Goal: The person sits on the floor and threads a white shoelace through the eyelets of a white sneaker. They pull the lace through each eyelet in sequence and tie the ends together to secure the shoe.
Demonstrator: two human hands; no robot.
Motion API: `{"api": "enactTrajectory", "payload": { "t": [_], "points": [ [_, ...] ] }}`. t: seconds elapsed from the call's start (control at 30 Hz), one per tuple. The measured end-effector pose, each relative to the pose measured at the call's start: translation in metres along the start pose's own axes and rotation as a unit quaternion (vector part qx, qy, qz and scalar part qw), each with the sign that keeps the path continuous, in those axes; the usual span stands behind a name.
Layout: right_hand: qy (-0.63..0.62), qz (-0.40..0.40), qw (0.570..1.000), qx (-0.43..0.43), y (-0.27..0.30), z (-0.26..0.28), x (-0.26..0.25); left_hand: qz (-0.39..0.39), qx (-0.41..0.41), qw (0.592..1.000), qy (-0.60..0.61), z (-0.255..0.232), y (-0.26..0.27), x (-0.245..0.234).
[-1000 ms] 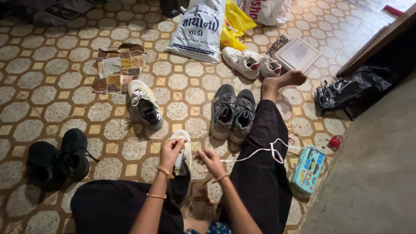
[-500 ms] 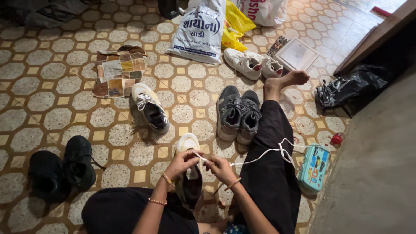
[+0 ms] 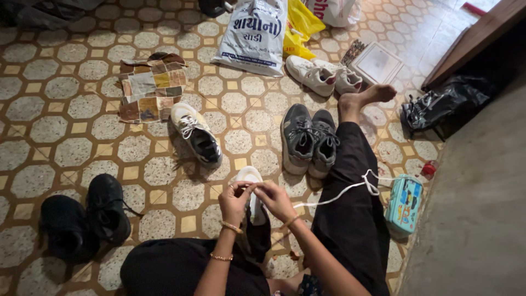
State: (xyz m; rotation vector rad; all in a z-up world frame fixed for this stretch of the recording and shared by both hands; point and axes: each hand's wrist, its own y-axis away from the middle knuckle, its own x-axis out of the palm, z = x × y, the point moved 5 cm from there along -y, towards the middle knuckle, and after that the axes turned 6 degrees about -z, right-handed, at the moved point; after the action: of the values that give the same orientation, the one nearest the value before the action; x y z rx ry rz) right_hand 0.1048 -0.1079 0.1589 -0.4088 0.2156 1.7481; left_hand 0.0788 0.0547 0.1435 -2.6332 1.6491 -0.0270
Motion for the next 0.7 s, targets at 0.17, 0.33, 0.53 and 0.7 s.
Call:
{"api": "enactTrajectory", "payload": {
  "t": [0.17,0.33,0.53,0.7],
  "points": [
    [0.098,-0.061,0.993,0.008,-0.007,0.013,-0.007,0.023,-0.045,0.993,0.108,0.025,-0.006,-0.004],
    [-0.063,-0.12,0.991,-0.006,-0.017,0.023,-0.026,0.106,0.031,0.975,-0.191,0.045,0.0,-0.009],
    [-0.284,-0.066,0.925,0.245,-0.037,0.004,0.025,0.019,0.165,0.868,-0.468,0.029,0.03,0.014],
    [-0.42,-0.109,0.839,0.328,-0.022,-0.037,0.083,0.022,-0.028,0.927,-0.373,0.056,0.016,0.005]
  ]
}}
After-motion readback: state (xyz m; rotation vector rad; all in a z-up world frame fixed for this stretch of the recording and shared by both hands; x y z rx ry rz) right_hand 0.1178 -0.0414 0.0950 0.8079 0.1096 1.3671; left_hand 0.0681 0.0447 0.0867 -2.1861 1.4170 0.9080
